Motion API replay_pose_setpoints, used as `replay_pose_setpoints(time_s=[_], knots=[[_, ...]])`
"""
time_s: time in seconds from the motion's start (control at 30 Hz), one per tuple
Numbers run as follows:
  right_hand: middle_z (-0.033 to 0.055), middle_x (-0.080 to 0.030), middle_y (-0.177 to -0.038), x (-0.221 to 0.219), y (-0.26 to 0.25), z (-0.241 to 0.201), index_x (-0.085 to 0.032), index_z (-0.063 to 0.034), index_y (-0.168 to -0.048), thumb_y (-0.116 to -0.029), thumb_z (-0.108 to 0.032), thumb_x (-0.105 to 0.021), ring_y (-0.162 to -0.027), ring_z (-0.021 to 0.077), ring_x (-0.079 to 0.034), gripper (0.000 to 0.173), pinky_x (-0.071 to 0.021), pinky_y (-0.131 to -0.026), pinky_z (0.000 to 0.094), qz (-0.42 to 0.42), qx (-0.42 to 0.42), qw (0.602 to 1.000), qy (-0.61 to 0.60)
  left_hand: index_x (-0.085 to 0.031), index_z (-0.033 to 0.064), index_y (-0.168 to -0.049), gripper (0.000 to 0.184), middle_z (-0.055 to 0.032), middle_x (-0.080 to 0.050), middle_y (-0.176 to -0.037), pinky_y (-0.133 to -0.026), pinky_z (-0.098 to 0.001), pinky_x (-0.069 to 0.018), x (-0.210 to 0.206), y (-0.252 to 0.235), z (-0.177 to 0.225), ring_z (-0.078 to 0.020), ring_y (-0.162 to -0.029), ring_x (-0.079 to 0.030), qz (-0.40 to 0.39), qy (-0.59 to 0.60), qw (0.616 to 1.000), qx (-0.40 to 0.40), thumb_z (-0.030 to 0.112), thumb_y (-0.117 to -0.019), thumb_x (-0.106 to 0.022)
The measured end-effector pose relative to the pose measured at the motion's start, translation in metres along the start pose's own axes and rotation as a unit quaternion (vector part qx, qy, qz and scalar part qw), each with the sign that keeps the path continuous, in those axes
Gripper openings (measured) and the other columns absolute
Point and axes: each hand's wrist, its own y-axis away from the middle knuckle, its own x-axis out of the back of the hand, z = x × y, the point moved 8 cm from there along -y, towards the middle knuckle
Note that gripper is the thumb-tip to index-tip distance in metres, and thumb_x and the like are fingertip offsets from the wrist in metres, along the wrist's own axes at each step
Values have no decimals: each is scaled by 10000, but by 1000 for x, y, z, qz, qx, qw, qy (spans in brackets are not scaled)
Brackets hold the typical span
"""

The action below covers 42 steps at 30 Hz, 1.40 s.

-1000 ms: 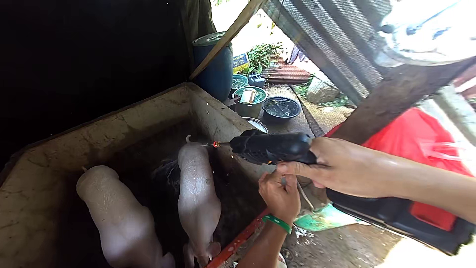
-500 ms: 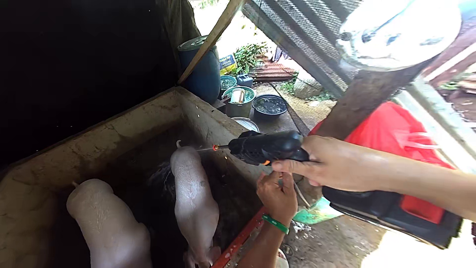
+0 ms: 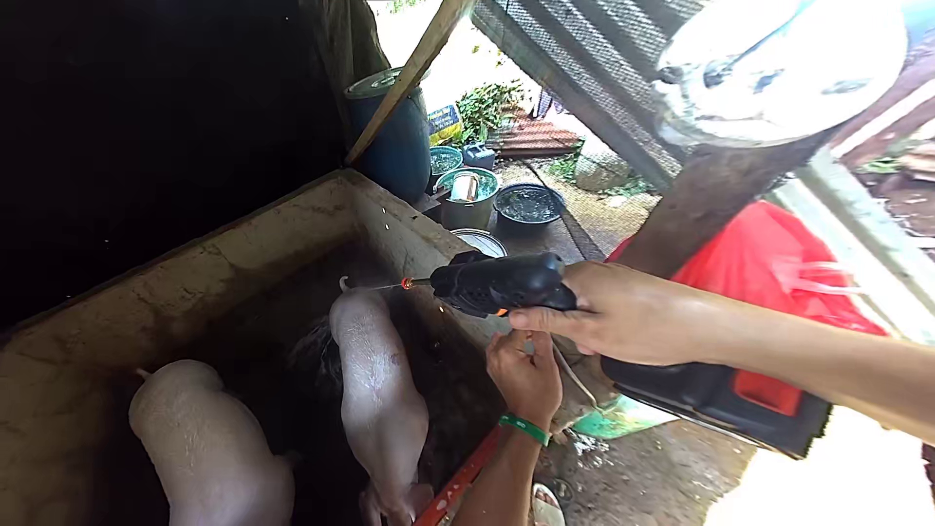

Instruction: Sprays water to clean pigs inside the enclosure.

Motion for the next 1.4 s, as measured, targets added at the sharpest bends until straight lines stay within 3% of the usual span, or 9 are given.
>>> replay_pose_setpoints(time_s=[0.23,0.33,0.4,0.53,0.73,0.97,1.1,1.23,1.4], knots=[[-61,-604,-603,-3,-4,1,-671,-238,-854,-934,-680,-564,-516,74,-583,462,-508,-519,298,4,5,1000,-9,-785,88,-914,313,-19,-745,-821,-938,-472,-543,5,-4,-2,-136,-828,-716,3,-6,1000,17,283,-972,-547],[-57,-609,-605,-1,-3,1,-676,-233,-858,-945,-657,-569,-511,75,-582,445,-508,-513,299,7,7,1000,-9,-794,39,-953,317,-73,-767,-892,-919,-481,-529,6,-7,6,-191,-871,-722,-21,5,999,35,234,-963,-545],[-53,-605,-599,1,-1,4,-667,-226,-842,-954,-642,-571,-506,81,-582,441,-508,-504,305,10,8,1000,-8,-788,49,-932,313,-56,-756,-859,-896,-465,-546,1,-5,7,-175,-840,-718,-21,-2,999,26,252,-966,-552],[-34,-598,-592,3,2,12,-668,-198,-843,-967,-605,-580,-499,93,-575,434,-504,-512,310,7,-11,1000,-12,-793,32,-987,322,-84,-772,-959,-969,-484,-512,-6,0,13,-195,-933,-725,-71,11,995,69,235,-986,-543],[-30,-609,-596,0,11,29,-672,-204,-846,-964,-610,-578,-493,97,-581,433,-511,-508,306,-6,-36,999,-19,-780,94,-925,338,-8,-739,-807,-872,-468,-549,-30,21,-5,-142,-806,-705,-62,2,998,34,325,-994,-544],[-40,-632,-627,-11,24,43,-682,-225,-890,-952,-618,-595,-494,74,-592,407,-522,-490,278,-24,-48,997,-47,-776,81,-925,343,-11,-739,-798,-958,-479,-521,-32,47,-4,-124,-820,-711,-78,10,996,45,314,-1005,-537],[-70,-609,-626,-19,30,48,-679,-273,-908,-917,-714,-561,-500,52,-576,457,-502,-484,270,-19,-38,998,-53,-767,90,-901,353,0,-708,-744,-917,-473,-531,-28,56,-4,-113,-759,-691,-66,14,997,29,317,-1001,-515],[-72,-592,-605,-31,40,59,-663,-297,-903,-843,-839,-513,-480,62,-568,566,-500,-465,286,-42,-55,996,-60,-774,79,-908,361,-13,-731,-777,-946,-462,-530,-20,74,-4,-120,-802,-708,-58,23,997,37,319,-1002,-521],[-102,-579,-591,-46,55,65,-637,-308,-850,-795,-922,-438,-484,44,-569,647,-497,-459,304,-46,-47,998,-9,-760,79,-877,320,-30,-706,-759,-858,-473,-536,-15,99,-7,-159,-807,-696,-60,24,996,63,298,-972,-547]])
